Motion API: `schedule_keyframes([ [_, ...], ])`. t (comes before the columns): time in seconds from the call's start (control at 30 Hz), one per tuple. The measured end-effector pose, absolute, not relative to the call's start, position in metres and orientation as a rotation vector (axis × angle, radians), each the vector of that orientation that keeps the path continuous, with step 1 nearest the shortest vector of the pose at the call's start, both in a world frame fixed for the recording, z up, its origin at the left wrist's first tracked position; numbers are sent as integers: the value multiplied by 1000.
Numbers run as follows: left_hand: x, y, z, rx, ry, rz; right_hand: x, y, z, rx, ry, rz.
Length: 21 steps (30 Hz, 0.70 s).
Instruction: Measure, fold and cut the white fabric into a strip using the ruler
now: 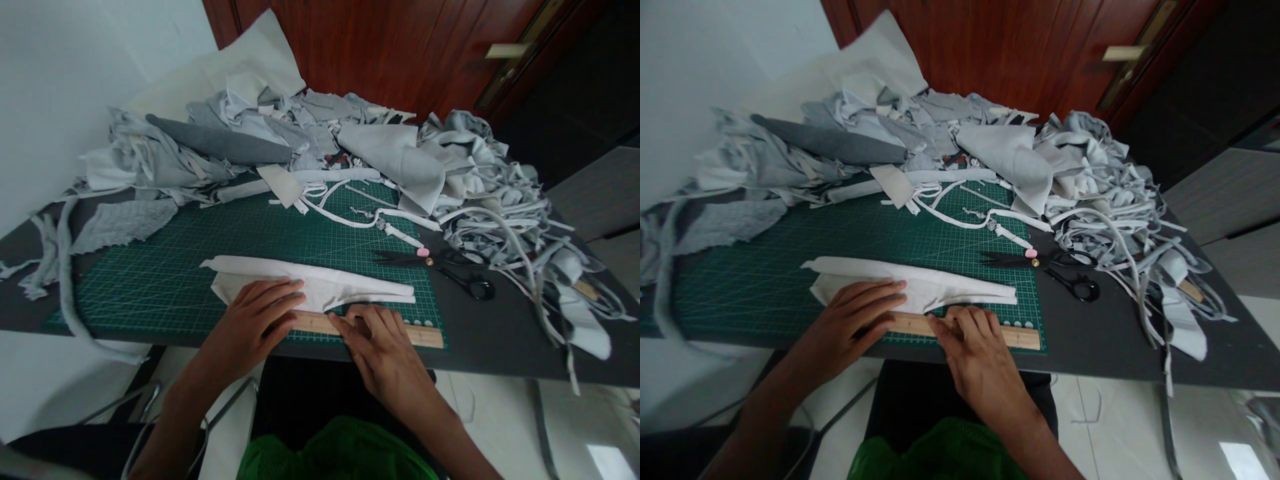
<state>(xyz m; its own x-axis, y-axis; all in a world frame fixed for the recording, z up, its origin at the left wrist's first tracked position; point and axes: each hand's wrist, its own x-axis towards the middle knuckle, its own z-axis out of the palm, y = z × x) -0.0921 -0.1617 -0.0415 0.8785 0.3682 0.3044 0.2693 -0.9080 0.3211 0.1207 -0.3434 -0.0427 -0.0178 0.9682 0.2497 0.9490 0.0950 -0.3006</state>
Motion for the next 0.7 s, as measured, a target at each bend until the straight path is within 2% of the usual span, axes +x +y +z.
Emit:
schedule_keyframes([
  [0.33, -150, -138, -39, 2805, 673, 659, 119, -343, -42, -1842, -1863, 162],
  [0.7, -166, -154, -35, 2844, 1040, 690, 118, -342, -50, -1857, -1815, 120],
])
